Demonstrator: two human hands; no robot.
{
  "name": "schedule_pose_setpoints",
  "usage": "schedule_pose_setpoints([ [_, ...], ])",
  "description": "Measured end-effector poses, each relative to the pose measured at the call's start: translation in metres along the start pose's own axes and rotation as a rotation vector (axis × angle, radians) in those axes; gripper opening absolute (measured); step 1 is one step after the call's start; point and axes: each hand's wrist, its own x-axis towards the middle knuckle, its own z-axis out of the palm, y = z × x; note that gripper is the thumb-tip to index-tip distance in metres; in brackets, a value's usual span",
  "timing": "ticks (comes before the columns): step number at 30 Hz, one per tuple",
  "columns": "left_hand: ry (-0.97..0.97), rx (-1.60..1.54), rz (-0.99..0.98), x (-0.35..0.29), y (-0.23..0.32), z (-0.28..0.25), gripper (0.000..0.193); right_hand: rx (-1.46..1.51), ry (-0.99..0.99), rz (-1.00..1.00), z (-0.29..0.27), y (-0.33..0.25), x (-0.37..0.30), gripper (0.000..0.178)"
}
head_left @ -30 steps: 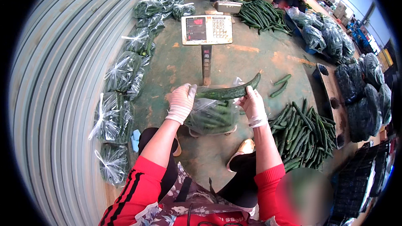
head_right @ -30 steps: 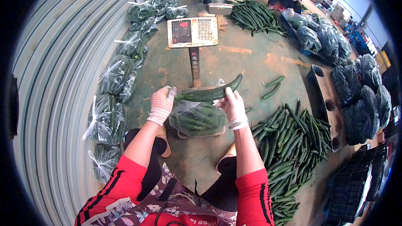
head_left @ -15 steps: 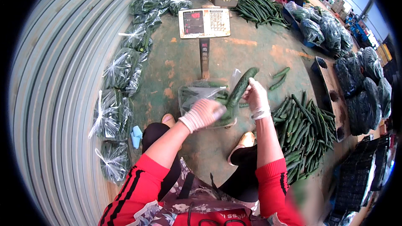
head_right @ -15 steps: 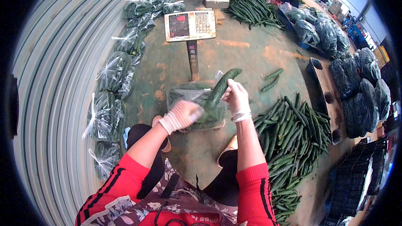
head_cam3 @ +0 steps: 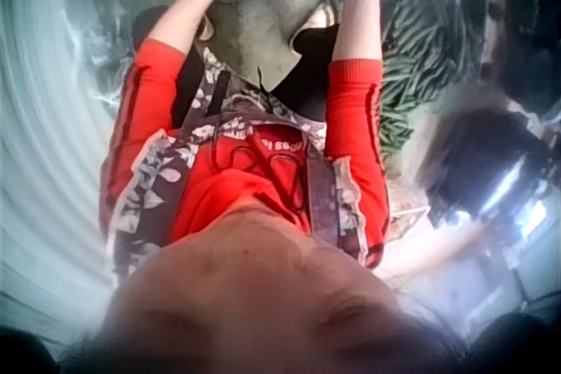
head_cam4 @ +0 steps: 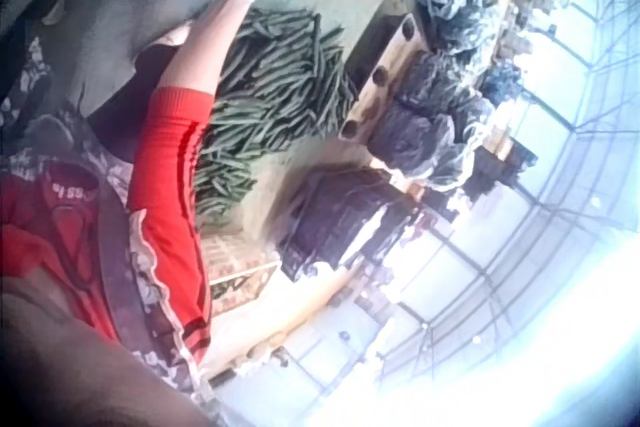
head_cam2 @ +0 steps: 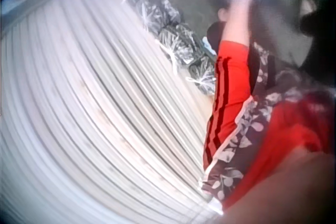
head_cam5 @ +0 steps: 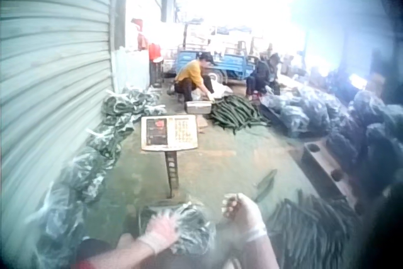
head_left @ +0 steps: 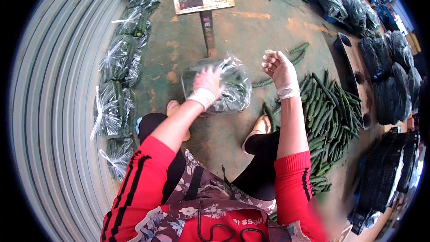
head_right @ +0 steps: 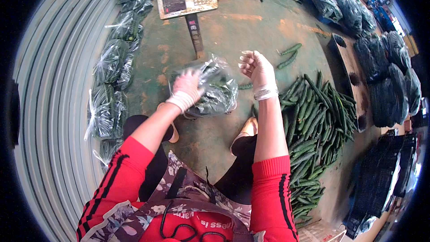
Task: The person sorts cucumbers from a large pile on the floor into plastic bags. They pick cucumbers by hand, place them into bags, and occasionally move the bags to a nearby scale.
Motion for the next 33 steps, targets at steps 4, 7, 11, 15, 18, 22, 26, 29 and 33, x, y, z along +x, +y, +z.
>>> schedule_pose_setpoints([
  [4, 0.145, -0.031, -0.144, 0.040, -0.024, 0.026, 0.097, -0.003, 0.010, -0.046, -0.017, -0.002, 0.000, 0.029],
  [7, -0.004, 0.055, -0.116, 0.055, -0.033, 0.049, 0.091, -0.140, 0.091, -0.061, -0.032, -0.008, -0.004, 0.031],
  [11, -0.131, -0.422, 0.175, 0.063, -0.047, 0.034, 0.026, -0.293, 0.205, -0.146, -0.072, -0.020, -0.004, 0.030],
  [15, -0.218, -0.432, 0.179, 0.031, -0.029, -0.069, 0.034, -0.311, 0.370, -0.123, -0.162, -0.032, -0.006, 0.024],
  [18, -0.312, -0.260, -0.012, 0.008, -0.051, -0.067, 0.045, -0.532, 0.337, 0.065, -0.212, 0.001, 0.015, 0.027],
  [22, -0.076, -0.222, 0.115, 0.015, -0.035, -0.062, 0.070, -1.344, 0.334, 0.181, -0.326, 0.098, 0.013, 0.048],
  [26, -0.054, -0.055, -0.021, -0.002, -0.075, -0.069, 0.092, -1.542, 0.243, 0.718, -0.292, 0.206, -0.018, 0.089],
  [29, -0.357, 0.164, -0.109, 0.000, -0.074, -0.063, 0.088, -1.924, 0.153, 0.835, -0.264, 0.215, -0.052, 0.071],
  [33, -0.701, 0.243, -0.055, 0.024, -0.047, -0.050, 0.075, -1.738, 0.298, 0.596, -0.330, 0.221, -0.075, 0.033],
])
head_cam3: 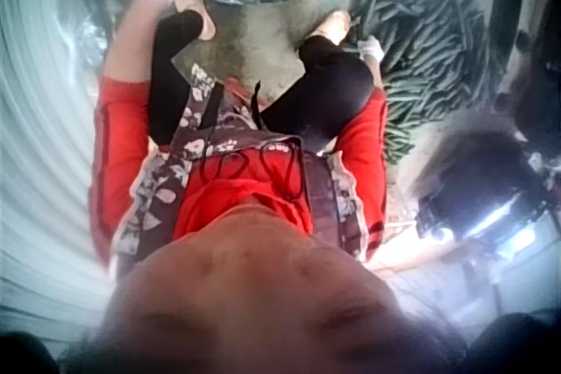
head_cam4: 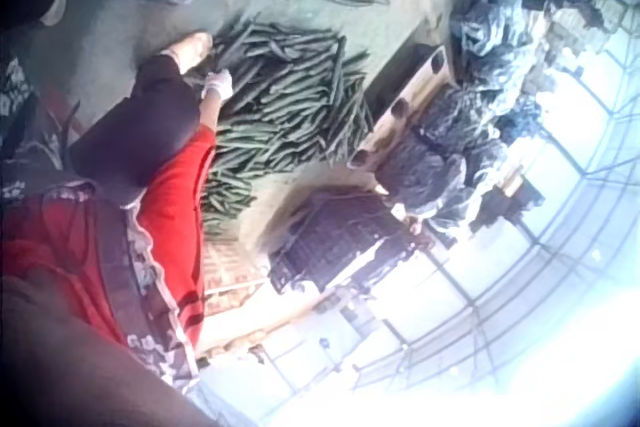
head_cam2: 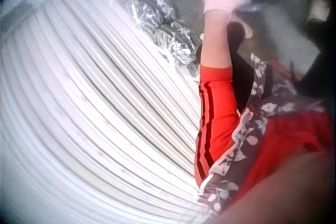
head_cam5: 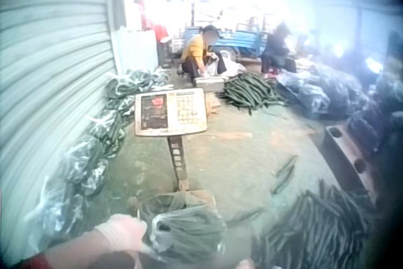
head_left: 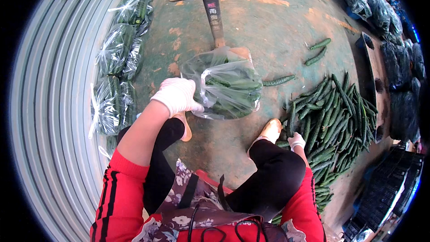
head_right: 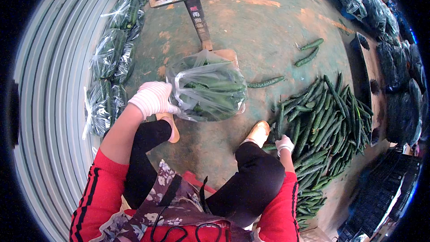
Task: The person sorts cucumbers from a large pile on the floor into plastic bags. They pick cucumbers by hand, place them into bags, and occasionally move the bags to a nearby scale.
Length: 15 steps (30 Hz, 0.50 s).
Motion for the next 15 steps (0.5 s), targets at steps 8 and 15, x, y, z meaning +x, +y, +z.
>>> schedule_pose_setpoints([
  [8, 0.126, -0.160, 0.084, 0.006, 0.006, 0.033, 0.062, 1.524, -0.472, 0.100, -0.128, -0.104, -0.018, 0.030],
  [15, 0.344, -0.252, 0.346, 0.015, 0.009, 0.057, 0.053, 1.432, -0.044, -0.753, -0.311, -0.204, -0.157, 0.015],
])
